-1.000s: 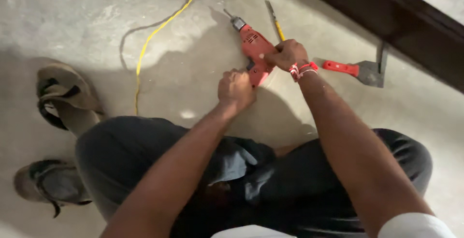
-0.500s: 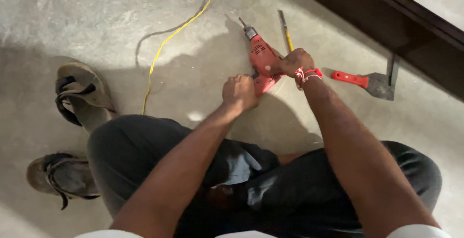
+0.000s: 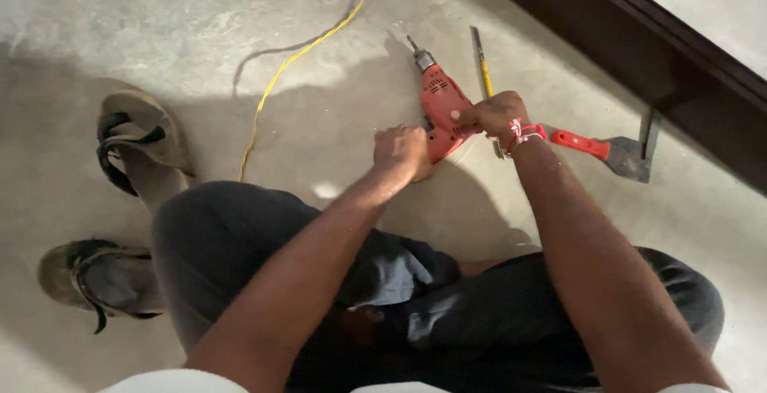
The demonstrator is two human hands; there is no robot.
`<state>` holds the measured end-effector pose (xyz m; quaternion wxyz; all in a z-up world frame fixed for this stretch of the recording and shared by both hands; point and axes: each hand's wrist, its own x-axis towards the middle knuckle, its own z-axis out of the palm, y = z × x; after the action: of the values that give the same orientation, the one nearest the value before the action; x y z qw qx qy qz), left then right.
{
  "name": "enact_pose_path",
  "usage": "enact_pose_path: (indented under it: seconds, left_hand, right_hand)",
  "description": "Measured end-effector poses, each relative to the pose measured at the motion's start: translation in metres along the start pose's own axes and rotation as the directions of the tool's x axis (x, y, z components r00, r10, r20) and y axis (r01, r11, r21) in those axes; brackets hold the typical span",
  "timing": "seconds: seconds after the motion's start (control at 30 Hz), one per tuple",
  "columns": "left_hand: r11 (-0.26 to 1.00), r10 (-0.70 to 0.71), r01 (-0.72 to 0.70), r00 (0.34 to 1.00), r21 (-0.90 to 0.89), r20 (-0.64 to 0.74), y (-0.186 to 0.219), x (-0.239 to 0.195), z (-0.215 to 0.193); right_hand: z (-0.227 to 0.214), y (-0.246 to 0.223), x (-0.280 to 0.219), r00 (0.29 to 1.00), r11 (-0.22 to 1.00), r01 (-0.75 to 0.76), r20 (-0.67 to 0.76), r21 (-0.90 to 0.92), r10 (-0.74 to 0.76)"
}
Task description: The person sits on the floor and uses a screwdriver to remove screws from the casing of a red power drill. They then use a hammer to tap on the internal components of the opened drill.
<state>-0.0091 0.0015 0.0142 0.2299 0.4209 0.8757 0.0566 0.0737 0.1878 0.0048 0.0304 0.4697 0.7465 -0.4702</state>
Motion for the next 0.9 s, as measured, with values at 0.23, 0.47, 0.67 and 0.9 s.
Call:
enact_pose_path:
  seconds: [0.23, 0.47, 0.67, 0.9]
  left_hand:
    - [0.998, -0.069, 0.069, 0.996, -0.012, 0.054, -0.002, -0.004, -0.015]
    - [0.996, -0.078, 0.086, 0.981, -0.034, 0.18, -0.001, -0.003, -0.034]
    - [0.986, -0.061, 0.099, 0.961, -0.13, 0.27, -0.009, 0.001, -0.049]
    - [0.984, 0.001, 0.006, 0.999, -0.176, 0.039, -0.01, 0.001, -0.05]
  right_hand:
    - [-0.003, 0.006, 0.002, 0.994, 0.993, 0.086, 0.054, 0.079, -0.09]
    - [-0.009, -0.001, 0.002, 0.996, 0.999, 0.022, 0.083, 0.038, -0.025]
    - [-0.009, -0.005, -0.002, 0.995, 0.992, 0.058, 0.076, 0.111, -0.067]
    - [-0.01, -0.003, -0.003, 0.997, 0.98, 0.016, 0.074, 0.2, -0.031]
